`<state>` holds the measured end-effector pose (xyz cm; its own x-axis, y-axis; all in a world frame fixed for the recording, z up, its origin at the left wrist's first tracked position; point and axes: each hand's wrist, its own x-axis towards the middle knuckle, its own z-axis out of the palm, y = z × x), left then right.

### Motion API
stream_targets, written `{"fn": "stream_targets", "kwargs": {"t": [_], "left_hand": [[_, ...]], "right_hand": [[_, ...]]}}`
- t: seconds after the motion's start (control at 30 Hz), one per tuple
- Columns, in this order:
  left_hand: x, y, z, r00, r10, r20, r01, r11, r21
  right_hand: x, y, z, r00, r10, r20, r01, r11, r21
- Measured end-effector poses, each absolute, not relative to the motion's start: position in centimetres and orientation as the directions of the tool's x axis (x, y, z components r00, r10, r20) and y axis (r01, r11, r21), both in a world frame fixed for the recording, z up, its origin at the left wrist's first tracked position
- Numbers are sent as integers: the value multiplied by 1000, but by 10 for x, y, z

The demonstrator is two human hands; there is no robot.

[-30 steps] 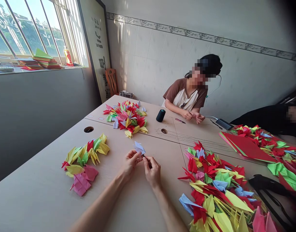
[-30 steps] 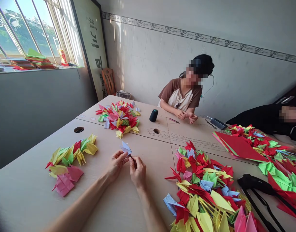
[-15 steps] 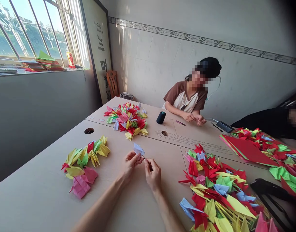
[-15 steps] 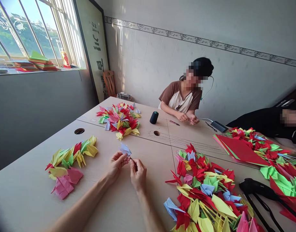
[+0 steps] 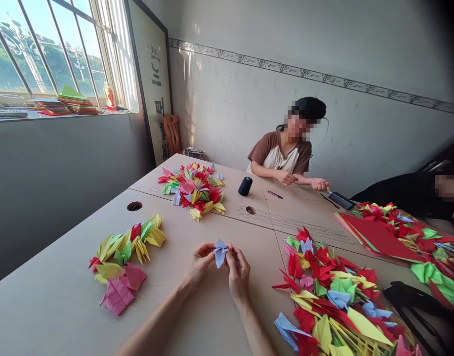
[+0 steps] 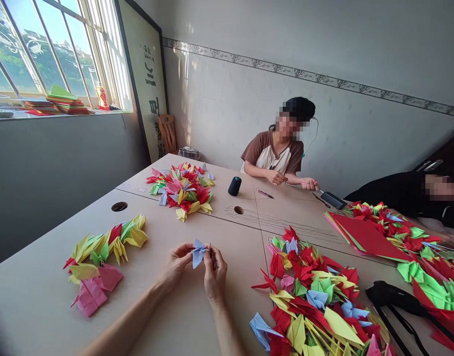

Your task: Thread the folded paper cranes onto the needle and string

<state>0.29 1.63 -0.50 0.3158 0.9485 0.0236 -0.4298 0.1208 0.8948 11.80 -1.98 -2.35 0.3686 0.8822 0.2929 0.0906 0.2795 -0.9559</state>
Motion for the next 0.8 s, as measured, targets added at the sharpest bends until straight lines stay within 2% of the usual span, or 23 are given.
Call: {"fn": "stream_targets", "kwargs": {"t": [0.4,0.5,0.67,0.8], "left_hand": [[1,11,0,398,917,25,-390,145,909],[2,12,-1,354,935,7,-353,126,927],[4,17,-8,206,978,-1,-389,83,918],[4,18,-8,208,977,-52,-445,142,884]], "right_hand": [[121,-15,-33,412,851,325,143,292,-946],[119,-16,-31,382,854,353,188,302,-935],[117,-14,-35,366,829,424,259,346,-902],[117,-12,-39,374,818,436,306,335,-891]]}}
